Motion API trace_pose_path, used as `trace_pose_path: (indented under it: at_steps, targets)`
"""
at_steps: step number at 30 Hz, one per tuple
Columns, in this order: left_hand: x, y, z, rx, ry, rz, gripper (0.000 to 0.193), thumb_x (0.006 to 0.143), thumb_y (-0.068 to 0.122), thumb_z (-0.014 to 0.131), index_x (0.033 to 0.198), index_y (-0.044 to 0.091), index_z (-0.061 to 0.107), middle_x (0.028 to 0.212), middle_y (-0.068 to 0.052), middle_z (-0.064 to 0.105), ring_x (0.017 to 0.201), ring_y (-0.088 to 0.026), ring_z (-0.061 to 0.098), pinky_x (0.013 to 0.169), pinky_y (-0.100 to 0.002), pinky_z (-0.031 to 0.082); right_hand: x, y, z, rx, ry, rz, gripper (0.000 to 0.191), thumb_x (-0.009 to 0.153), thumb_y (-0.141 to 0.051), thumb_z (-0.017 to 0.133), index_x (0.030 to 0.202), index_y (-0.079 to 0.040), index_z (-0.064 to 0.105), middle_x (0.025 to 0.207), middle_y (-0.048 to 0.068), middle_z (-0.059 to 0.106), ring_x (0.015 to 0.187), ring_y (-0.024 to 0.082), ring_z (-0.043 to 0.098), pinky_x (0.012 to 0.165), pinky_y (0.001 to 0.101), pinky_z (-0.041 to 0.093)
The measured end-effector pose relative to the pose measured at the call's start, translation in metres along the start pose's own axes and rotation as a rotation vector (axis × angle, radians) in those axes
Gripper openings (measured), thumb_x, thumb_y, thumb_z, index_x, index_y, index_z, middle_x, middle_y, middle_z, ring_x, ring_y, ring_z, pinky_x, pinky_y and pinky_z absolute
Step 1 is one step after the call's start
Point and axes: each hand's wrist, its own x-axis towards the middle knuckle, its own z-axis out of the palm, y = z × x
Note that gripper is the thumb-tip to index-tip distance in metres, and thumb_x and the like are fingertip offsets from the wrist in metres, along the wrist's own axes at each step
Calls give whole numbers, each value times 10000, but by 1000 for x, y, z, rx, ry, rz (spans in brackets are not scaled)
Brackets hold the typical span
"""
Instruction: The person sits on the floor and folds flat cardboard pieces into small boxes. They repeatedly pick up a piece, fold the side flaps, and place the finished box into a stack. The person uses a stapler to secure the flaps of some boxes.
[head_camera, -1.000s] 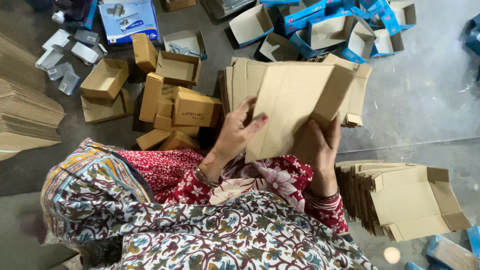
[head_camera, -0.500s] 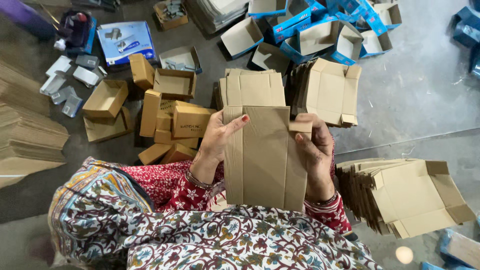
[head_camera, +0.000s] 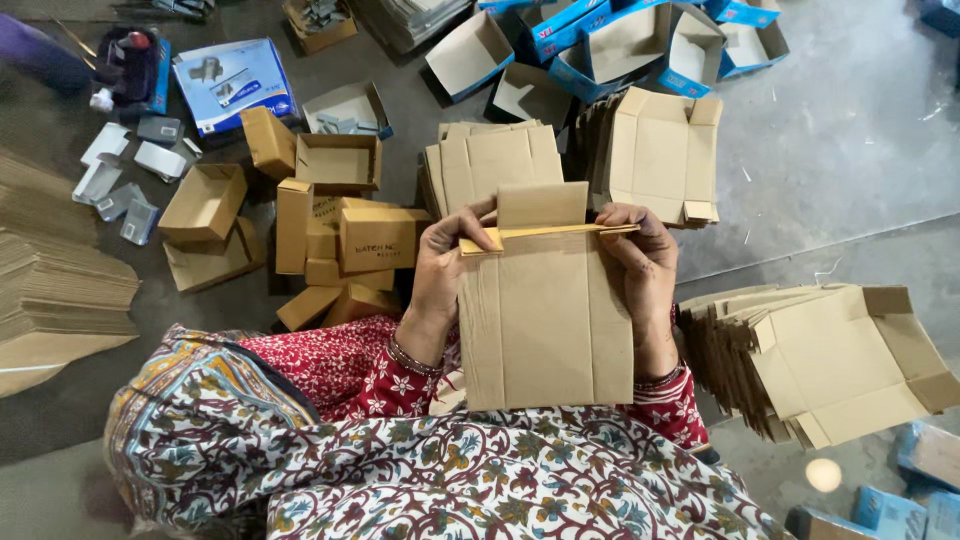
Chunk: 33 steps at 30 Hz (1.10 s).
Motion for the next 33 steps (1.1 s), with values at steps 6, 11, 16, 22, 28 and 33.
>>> trace_pose_path:
  at_steps: [6,11,16,22,28,33]
  targets:
    - [4,6,5,152,-57,2,204,1054,-133,608,965,26,699,1253,-238,700,1325,-352,672,1134,-449,560,1,6,-1,35,110,252,222,922,75,564,1097,-12,668,1091,75,682,993,117,656,922,234,529]
    - [11,24,29,-505,22,-67,594,1018,47,545,1574,93,342,1561,-246,459,1433,-334,488,1171,-453,478,13,4,-18,100,286,-33,256,1036,29,606,1288,57,639,1109,87,703,890,116,660,828,237,552]
    - [4,17,33,362,-66,-91,848,934,176,703,1615,160,198,1628,-189,344,1403,-327,478,1098,-504,499,8,5,-12,288,205,-81,303,1095,67,674,1365,106,540,928,73,637,716,138,597,634,267,545]
    - [-6,-14,10,611,286,81,529,1009,158,632,1496,-17,522,1424,-250,610,1349,-356,611,1148,-449,550,-52,53,31,117,68,269,310,942,-3,705,1173,81,516,968,163,647,811,309,701,714,432,637]
    - [-2,6,-15,263,473,118,206,981,106,705,1144,-14,669,1129,-134,709,1029,-221,688,930,-346,569,-42,38,-1,-183,-20,200,508,1035,-373,485,1390,-11,527,1185,176,651,1011,250,705,764,429,622]
    - [-7,-2,0,356,258,-65,163,982,54,711,1112,-44,717,1040,-86,737,955,-156,673,916,-300,547,-22,-8,-7,83,-11,52,585,1026,-226,602,1540,25,478,1482,152,582,1334,217,599,1152,349,480]
